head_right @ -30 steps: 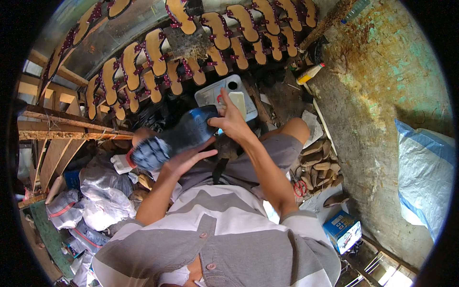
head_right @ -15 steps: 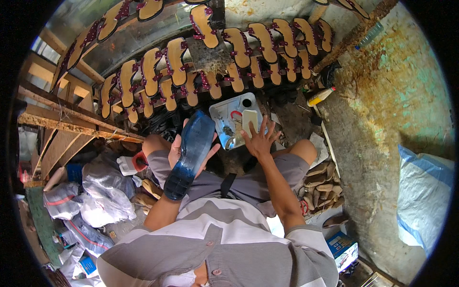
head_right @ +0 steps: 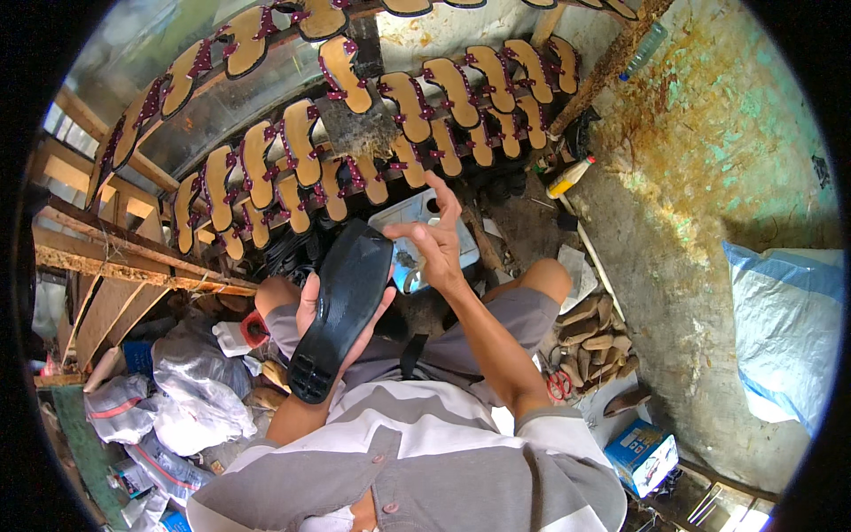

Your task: The person sits on the floor and repeatedly picks up black sandals from a nearby pile. Using a small rectangular block, they rub the soles of the sandals, then place them on a wooden rack. The person continues this cycle of picking, polishing, and placing throughout the clip.

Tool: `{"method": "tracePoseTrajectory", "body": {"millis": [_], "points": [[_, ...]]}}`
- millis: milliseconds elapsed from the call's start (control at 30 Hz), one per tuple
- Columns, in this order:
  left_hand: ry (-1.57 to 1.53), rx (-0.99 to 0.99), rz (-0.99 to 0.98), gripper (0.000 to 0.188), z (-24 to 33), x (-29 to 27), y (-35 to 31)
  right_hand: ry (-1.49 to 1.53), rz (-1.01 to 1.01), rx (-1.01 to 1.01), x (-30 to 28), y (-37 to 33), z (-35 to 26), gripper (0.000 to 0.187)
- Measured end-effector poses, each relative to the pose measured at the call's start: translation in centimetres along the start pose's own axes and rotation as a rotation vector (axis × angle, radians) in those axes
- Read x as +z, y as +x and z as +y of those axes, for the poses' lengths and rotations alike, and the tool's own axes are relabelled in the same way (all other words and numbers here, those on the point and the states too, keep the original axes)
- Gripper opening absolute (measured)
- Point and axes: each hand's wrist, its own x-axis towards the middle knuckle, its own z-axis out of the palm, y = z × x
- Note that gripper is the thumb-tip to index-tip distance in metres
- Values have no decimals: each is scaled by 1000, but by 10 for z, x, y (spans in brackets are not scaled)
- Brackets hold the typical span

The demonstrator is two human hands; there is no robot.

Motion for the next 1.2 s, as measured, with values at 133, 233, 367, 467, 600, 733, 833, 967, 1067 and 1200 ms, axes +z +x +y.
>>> {"method": "tracePoseTrajectory", "body": {"millis": [133, 233, 367, 467, 600, 733, 833, 967, 1067, 1200], "points": [[-56, -25, -8, 64, 1, 4, 2, 116, -315, 169, 2, 12, 8, 58], [14, 96, -33, 61, 3, 3, 9, 441, -276, 318, 8, 6, 13, 55], [8, 259, -18, 58, 4, -1, 18, 405, -133, 262, 20, -17, 7, 57], [36, 328, -5, 59, 6, -2, 23, -306, 12, -92, 25, -29, 2, 43], [67, 363, -104, 57, 5, -2, 23, -336, 120, -164, 26, -26, 3, 40], [97, 295, 36, 55, 5, -3, 26, -195, 53, 30, 33, -23, 1, 43], [142, 331, 47, 52, 9, -11, 34, -135, 51, 100, 40, -38, -9, 43], [166, 263, -157, 51, 25, -33, 50, -124, 40, 200, 48, -72, -22, 43], [124, 281, -120, 51, 34, -52, 64, -131, -20, 223, 52, -94, -29, 41], [61, 318, 52, 53, 49, -56, 77, 32, -124, 379, 51, -106, -47, 45]]}}
